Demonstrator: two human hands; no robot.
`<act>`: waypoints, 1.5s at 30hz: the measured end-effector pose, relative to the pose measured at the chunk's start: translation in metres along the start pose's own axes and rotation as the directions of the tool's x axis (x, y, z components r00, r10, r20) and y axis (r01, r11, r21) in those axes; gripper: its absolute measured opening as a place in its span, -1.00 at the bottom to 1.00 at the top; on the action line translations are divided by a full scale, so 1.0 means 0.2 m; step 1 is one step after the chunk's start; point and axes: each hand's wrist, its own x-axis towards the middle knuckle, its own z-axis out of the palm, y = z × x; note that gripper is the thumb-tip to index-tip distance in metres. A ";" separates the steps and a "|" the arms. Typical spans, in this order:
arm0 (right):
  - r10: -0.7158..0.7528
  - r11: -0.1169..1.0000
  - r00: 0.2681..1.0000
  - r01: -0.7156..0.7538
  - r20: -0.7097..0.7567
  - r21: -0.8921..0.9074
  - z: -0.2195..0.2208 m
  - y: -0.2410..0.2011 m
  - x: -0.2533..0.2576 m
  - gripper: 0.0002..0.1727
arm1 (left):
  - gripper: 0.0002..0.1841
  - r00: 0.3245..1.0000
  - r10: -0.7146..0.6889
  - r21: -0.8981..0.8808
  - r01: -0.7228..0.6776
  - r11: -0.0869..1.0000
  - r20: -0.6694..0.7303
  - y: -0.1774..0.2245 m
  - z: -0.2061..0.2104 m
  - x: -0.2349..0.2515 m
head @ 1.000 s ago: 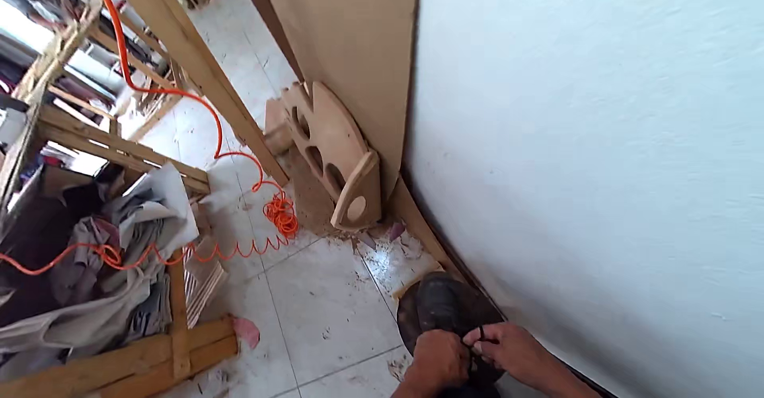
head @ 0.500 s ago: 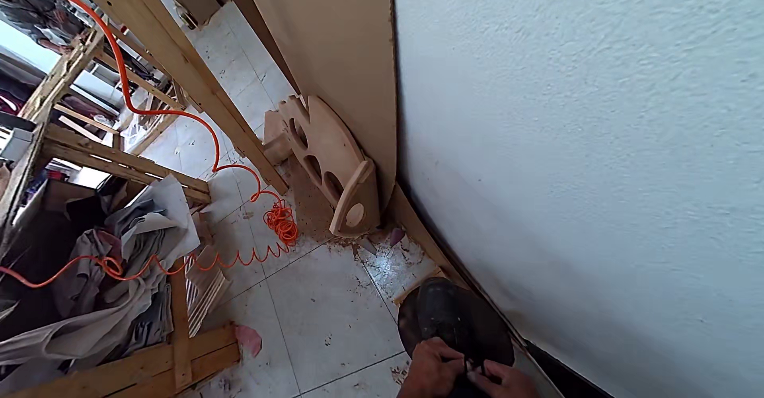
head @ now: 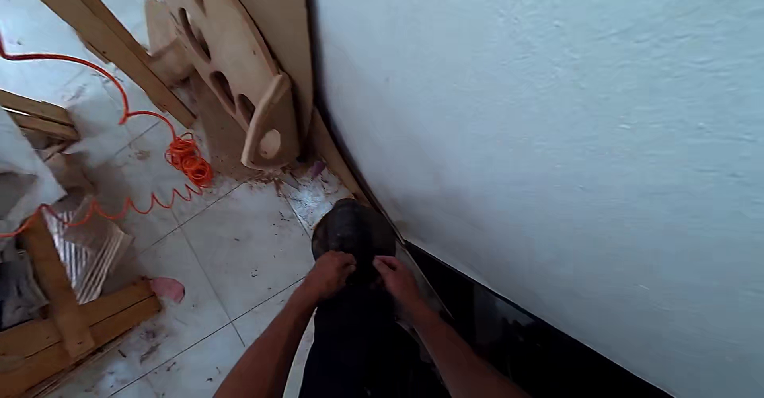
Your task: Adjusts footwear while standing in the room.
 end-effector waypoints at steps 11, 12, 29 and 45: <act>-0.500 0.695 0.842 0.530 0.202 -0.486 0.04 0.02 0.00 -0.75 | -0.72 0.985 -0.126 -0.062 0.120 0.991 -0.114 0.03 0.04 -0.05; -0.462 0.711 0.868 0.486 0.183 -0.508 0.04 0.01 -0.02 -0.76 | -0.72 0.984 -0.137 -0.066 0.130 0.989 -0.116 0.04 0.04 -0.05; -0.247 0.930 0.944 0.294 0.219 -0.220 -0.01 0.00 0.02 -0.84 | -0.76 0.992 -0.106 0.124 0.097 0.987 0.067 0.12 -0.01 0.00; 0.094 0.995 0.993 -0.096 -0.078 -0.022 0.07 0.01 0.00 -0.71 | -0.71 0.851 -0.472 -0.296 0.401 0.867 -0.231 0.00 0.12 -0.13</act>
